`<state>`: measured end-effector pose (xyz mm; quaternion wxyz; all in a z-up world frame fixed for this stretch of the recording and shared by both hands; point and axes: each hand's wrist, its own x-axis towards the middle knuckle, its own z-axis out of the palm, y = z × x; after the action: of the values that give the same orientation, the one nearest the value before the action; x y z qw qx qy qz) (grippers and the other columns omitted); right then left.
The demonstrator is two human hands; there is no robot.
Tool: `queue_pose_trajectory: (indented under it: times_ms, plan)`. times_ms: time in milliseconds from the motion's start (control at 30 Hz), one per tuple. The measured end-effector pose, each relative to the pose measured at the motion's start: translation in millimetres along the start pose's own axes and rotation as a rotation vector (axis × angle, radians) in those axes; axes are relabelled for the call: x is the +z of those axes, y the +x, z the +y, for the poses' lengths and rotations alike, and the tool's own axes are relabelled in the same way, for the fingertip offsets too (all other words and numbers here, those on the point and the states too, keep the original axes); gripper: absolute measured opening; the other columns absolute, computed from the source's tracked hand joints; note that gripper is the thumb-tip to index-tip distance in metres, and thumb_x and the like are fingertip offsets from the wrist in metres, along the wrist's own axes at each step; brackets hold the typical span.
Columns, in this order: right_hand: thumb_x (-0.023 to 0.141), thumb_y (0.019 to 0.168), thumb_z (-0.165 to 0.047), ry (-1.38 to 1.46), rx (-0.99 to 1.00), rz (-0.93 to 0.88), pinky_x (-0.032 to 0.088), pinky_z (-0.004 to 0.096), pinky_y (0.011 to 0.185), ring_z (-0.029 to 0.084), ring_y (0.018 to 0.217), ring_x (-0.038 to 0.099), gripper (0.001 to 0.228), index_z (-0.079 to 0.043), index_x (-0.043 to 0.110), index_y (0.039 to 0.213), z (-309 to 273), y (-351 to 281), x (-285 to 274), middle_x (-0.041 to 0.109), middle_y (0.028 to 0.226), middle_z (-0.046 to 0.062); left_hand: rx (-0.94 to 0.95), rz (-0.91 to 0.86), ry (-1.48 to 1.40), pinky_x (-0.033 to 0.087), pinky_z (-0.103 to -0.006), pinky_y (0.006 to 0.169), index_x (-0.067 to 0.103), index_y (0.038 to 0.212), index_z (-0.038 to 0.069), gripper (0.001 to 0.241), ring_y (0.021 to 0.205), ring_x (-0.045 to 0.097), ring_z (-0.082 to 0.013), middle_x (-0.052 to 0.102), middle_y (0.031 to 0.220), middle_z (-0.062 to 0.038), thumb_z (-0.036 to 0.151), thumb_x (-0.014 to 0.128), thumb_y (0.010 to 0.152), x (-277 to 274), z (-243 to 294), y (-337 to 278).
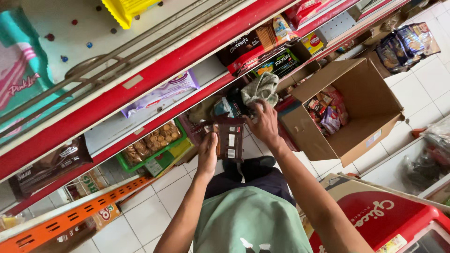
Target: The person takes packaged snack items from a cardboard box, wipes them with a cloth, and places them on store shelves. They also use a barcode scanner on some items before arranging them on the shelves.
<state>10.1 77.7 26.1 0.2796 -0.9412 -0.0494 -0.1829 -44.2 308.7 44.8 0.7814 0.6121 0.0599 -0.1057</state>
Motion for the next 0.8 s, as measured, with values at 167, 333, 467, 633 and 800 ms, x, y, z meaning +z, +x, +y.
queue_pose_trajectory:
  times_ms: [167,333,467,633,800]
  plan:
    - [0.077,0.079,-0.032,-0.139,0.230,-0.162,0.052,0.051,0.075,0.038,0.092,0.069,0.036,-0.010,0.066,0.105,-2.6,-2.3,23.1,0.070,0.099,0.015,0.004,0.011,0.061,0.045,-0.0285,0.102,0.065,0.130,0.003,0.045,0.113,0.060,-0.0126,0.069,0.123,-0.004,0.039,0.052,0.107,-2.0,-1.3,15.4]
    - [0.074,0.088,-0.029,0.029,0.256,-0.067,0.052,0.051,0.063,0.043,0.078,0.065,0.028,-0.006,0.068,0.103,-3.5,2.2,35.7,0.070,0.093,0.018,-0.032,0.043,0.049,0.045,-0.0295,0.100,0.067,0.128,0.000,0.044,0.109,0.058,-0.0141,0.068,0.119,-0.007,0.038,0.053,0.110,-2.4,-14.0,14.6]
    - [0.076,0.093,-0.028,0.091,0.220,0.031,0.052,0.049,0.065,0.043,0.077,0.065,0.028,-0.001,0.068,0.092,-23.0,11.4,15.9,0.068,0.088,0.020,0.032,0.052,-0.059,0.042,-0.0290,0.107,0.063,0.133,-0.001,0.046,0.120,0.056,-0.0132,0.065,0.130,-0.007,0.036,0.052,0.109,0.7,-18.5,8.0]
    - [0.075,0.095,-0.023,0.362,0.394,0.173,0.052,0.035,0.061,0.024,0.067,0.066,0.031,0.003,0.071,0.112,-50.5,0.7,-24.2,0.069,0.082,0.014,0.096,-0.025,-0.113,0.040,-0.0293,0.111,0.059,0.136,0.000,0.046,0.126,0.055,-0.0131,0.063,0.136,-0.006,0.035,0.048,0.109,7.3,-18.1,-2.9]
    - [0.066,0.104,-0.019,0.900,0.686,0.198,0.051,0.026,0.073,0.011,0.079,0.065,0.020,-0.001,0.068,0.114,-44.4,-48.0,-51.3,0.069,0.087,0.002,0.143,-0.134,-0.099,0.040,-0.0307,0.112,0.060,0.136,-0.003,0.046,0.125,0.054,-0.0147,0.062,0.135,-0.008,0.034,0.048,0.112,20.5,-24.6,1.1]
